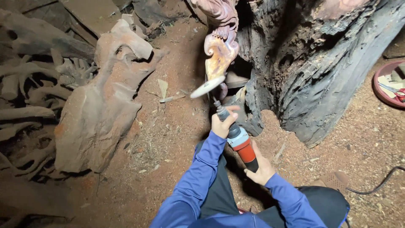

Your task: Using a handheld power sander to smooth and refine the surface of a large, intricate wood sculpture.

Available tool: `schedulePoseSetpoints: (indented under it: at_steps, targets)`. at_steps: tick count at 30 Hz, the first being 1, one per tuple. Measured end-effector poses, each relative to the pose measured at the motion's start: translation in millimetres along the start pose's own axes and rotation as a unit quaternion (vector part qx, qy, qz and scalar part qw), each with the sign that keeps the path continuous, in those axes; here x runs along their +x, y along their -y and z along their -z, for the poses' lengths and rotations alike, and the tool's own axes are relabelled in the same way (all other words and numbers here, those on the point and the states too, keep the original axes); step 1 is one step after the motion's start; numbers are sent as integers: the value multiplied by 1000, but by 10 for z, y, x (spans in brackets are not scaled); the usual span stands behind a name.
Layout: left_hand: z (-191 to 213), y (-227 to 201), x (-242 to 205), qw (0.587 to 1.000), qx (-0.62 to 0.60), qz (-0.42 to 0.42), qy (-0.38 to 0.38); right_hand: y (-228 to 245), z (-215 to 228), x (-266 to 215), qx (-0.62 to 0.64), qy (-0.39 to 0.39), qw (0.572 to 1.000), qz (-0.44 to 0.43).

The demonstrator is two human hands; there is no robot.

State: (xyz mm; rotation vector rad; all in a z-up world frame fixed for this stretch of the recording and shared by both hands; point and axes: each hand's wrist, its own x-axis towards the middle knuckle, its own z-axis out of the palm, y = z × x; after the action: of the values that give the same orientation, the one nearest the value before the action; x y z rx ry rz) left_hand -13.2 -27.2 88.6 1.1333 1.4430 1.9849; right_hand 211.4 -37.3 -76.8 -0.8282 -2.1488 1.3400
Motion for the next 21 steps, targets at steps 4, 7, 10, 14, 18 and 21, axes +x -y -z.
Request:
schedulePoseSetpoints:
  at_steps: [4, 7, 10, 14, 18, 21]
  targets:
    - [-79, -208, -72, 991, 104, 81, 12, 594, 251, -221, -1, 44, 998, -37]
    - [-153, -199, -124, 988, 127, 82, 19, 854, 291, -390, 10, 42, 993, -107]
    - [-298, -261, -112, 982, 157, 89, 61, 929, 295, -499, 92, 21, 990, -106]
    - [-374, -188, -81, 984, 133, 113, 28, 1018, 381, -538, 125, -4, 991, -44]
    - [-401, -282, -75, 984, 126, 130, 5, 1043, 436, -537, 119, -9, 992, -37]
    - [-400, -252, -90, 983, 113, 144, 13, 1022, 465, -564, 118, -8, 992, -36]
